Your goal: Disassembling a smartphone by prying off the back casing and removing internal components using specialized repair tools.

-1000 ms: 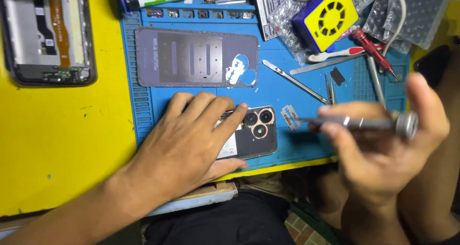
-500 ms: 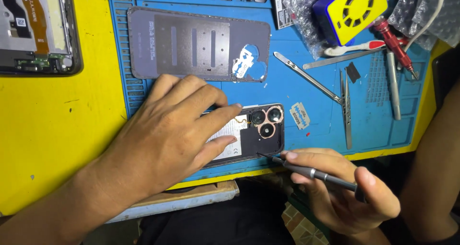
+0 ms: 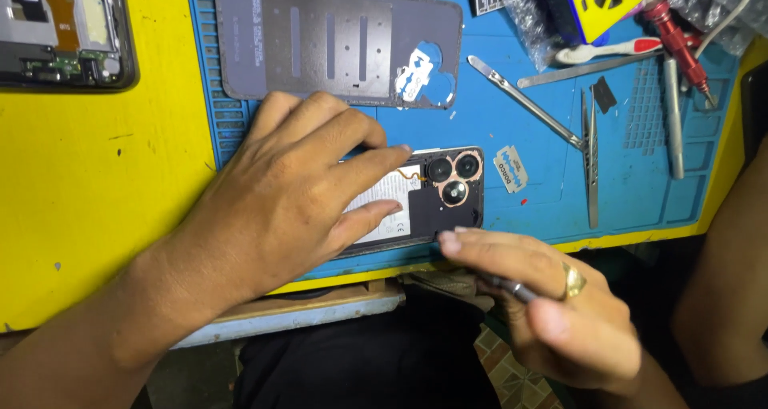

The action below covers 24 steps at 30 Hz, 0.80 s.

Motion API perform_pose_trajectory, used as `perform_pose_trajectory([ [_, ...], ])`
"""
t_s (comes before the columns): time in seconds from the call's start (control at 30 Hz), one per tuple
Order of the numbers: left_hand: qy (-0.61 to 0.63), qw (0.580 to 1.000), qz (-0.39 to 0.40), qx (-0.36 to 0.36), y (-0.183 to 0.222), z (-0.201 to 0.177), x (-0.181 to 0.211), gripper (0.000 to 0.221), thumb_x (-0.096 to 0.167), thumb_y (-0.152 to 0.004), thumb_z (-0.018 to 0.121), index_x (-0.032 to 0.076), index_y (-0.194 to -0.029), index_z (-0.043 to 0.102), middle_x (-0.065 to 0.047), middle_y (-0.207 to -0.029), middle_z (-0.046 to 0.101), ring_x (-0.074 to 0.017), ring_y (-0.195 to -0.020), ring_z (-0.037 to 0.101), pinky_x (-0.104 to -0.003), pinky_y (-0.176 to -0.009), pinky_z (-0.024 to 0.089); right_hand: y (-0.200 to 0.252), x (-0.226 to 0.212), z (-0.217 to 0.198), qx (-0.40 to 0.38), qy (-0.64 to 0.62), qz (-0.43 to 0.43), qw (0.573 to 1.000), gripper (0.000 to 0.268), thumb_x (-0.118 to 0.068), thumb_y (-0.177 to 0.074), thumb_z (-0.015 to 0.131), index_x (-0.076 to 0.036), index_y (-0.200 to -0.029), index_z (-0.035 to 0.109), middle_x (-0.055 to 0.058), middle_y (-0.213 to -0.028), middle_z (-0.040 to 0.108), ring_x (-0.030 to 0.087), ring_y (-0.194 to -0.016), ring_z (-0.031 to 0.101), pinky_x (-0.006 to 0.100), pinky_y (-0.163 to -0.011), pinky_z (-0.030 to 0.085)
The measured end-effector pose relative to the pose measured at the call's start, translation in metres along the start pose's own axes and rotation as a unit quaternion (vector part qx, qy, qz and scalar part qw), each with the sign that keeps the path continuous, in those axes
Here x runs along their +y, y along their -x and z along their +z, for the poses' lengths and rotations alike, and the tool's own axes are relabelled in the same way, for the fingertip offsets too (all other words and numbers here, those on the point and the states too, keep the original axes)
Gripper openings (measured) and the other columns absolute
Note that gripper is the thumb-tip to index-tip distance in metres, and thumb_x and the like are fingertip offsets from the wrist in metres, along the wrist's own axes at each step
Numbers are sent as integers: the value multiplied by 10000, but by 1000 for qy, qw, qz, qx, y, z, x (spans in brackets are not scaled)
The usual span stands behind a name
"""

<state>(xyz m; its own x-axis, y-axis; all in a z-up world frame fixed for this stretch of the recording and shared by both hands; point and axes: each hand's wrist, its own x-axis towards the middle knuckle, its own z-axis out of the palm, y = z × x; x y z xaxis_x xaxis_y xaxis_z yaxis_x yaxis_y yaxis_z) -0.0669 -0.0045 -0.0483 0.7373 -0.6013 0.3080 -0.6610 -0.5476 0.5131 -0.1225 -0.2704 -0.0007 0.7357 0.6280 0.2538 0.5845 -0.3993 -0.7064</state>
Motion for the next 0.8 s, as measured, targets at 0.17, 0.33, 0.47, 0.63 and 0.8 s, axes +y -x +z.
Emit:
perform_pose_trajectory([
  [0.17, 14, 1000, 5, 9, 2, 2, -1, 433, 268, -863, 911, 50, -1179, 711, -87, -1068, 642, -291, -1016, 546, -423, -825, 383, 5, 12, -5, 98, -18, -48, 994, 373, -126, -825, 871, -124, -1102, 621, 160, -1080, 621, 245, -980, 725, 367, -933, 748],
  [0.33, 21, 1000, 4, 14, 2, 3, 0, 430, 250, -873, 923, 37, -1190, 726, -76, -1063, 634, -292, -998, 551, -429, -812, 358, 13, 9, -18, -18, -136, -7, 991, 345, 25, -1042, 529, -49, -1373, 467, 214, -1315, 660, 372, -1330, 746, 506, -1273, 693],
  [0.47, 24, 1000, 3, 11, 0, 1, 1, 410, 255, -888, 918, 43, -1188, 737, -69, -1053, 631, -294, -994, 550, -430, -821, 354, -7, 6, -15, 38, -24, -57, 997, 398, -100, -828, 924, -47, -1105, 644, 161, -1144, 580, 272, -1075, 701, 373, -1012, 748],
  [0.63, 5, 1000, 5, 8, 0, 1, 4, 403, 261, -891, 913, 49, -1185, 739, -65, -1061, 636, -290, -996, 562, -430, -826, 357, 4, 10, -23, -37, -75, -59, 995, 426, 151, -998, 620, 3, -1366, 465, 242, -1291, 661, 358, -1289, 767, 421, -1189, 716],
  [0.8, -19, 999, 23, 19, -3, 1, 15, 329, 187, -898, 910, 46, -1134, 728, -84, -1055, 620, -301, -968, 564, -442, -809, 350, -1, 3, -13, 56, -39, -28, 997, 310, -139, -775, 921, -84, -995, 709, 104, -1072, 598, 240, -1000, 705, 383, -967, 692],
])
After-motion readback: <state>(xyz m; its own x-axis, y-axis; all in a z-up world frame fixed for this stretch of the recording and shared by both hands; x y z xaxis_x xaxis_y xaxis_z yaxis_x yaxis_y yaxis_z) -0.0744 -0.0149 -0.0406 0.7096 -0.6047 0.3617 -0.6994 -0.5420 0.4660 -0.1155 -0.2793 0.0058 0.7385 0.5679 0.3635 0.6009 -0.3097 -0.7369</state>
